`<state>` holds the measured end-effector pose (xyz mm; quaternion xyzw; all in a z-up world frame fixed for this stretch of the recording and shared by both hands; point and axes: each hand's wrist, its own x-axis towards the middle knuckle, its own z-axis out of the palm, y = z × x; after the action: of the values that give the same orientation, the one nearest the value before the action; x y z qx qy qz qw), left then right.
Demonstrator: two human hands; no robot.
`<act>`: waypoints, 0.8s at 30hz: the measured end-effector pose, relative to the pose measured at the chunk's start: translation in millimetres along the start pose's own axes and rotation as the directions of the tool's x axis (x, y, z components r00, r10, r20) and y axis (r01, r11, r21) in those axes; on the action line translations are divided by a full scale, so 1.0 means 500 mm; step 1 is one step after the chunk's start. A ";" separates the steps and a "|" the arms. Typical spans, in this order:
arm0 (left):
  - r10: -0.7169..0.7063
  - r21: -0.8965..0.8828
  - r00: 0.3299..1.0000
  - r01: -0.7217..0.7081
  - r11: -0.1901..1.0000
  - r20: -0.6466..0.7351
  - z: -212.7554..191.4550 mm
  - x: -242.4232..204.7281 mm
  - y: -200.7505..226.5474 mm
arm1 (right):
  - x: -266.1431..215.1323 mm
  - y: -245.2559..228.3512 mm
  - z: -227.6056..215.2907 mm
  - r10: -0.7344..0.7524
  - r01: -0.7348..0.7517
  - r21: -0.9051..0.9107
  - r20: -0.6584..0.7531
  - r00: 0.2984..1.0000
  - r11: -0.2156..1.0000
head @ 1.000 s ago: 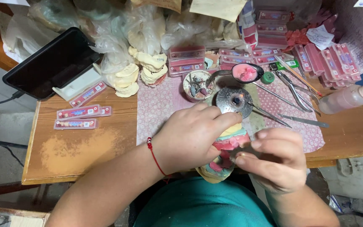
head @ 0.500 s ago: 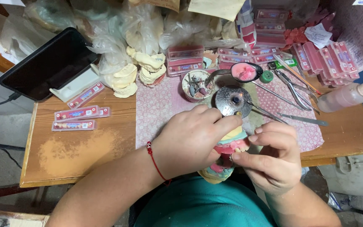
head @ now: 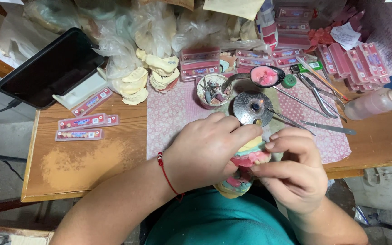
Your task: The person works on a dental model mounted on an articulator, using a rotary tool and a metal instrument to shape and adjust the pink and blue material. They also handle small dental components and a white control box on a cluttered workbench.
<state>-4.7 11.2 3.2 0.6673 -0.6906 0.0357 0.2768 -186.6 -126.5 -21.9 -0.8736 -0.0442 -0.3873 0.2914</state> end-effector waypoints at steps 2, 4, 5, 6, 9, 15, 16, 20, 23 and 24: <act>-0.024 -0.041 1.000 0.025 0.999 0.012 0.006 -0.002 -0.006 | -0.005 -0.002 0.004 0.108 -0.098 0.134 -0.068 0.992 0.986; -0.037 -0.087 0.999 0.040 0.995 0.037 0.001 -0.004 -0.019 | -0.017 0.033 0.009 0.133 -0.110 0.259 -0.074 0.988 0.959; -0.047 -0.132 0.997 0.055 0.990 0.062 -0.002 -0.005 -0.025 | -0.023 0.050 0.011 0.160 -0.119 0.380 -0.077 0.984 0.917; -0.050 -0.130 0.997 0.057 0.990 0.061 -0.001 -0.008 -0.034 | -0.015 0.050 0.017 0.158 -0.118 0.382 -0.076 0.984 0.916; -0.102 -0.258 0.987 0.131 0.957 0.126 0.001 -0.020 -0.062 | 0.005 0.052 0.036 0.353 -0.373 0.468 0.135 0.926 0.801; -0.194 -0.432 0.973 0.231 0.872 0.128 0.001 -0.076 -0.101 | 0.010 0.044 0.059 0.332 -0.301 0.369 -0.022 0.943 0.879; -0.212 -0.460 0.972 0.234 0.857 0.101 0.006 -0.086 -0.107 | 0.007 0.046 0.057 0.307 -0.306 0.328 0.051 0.950 0.894; -0.278 -0.466 0.956 0.287 0.837 0.089 -0.002 -0.106 -0.105 | 0.028 0.032 0.056 0.129 -0.209 0.284 0.277 0.952 0.936; -0.306 -0.515 0.945 0.321 0.795 0.117 -0.025 -0.117 -0.092 | 0.030 0.031 0.052 0.037 -0.170 0.341 0.364 0.931 0.924; -0.308 -0.515 0.944 0.324 0.794 0.118 -0.030 -0.131 -0.082 | 0.021 0.034 0.054 0.037 -0.172 0.343 0.365 0.930 0.923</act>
<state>36.3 72.1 -25.2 0.6716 -0.5562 -0.2114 0.4414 -156.5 -127.4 -36.7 -0.8592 -0.1203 -0.1932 0.4583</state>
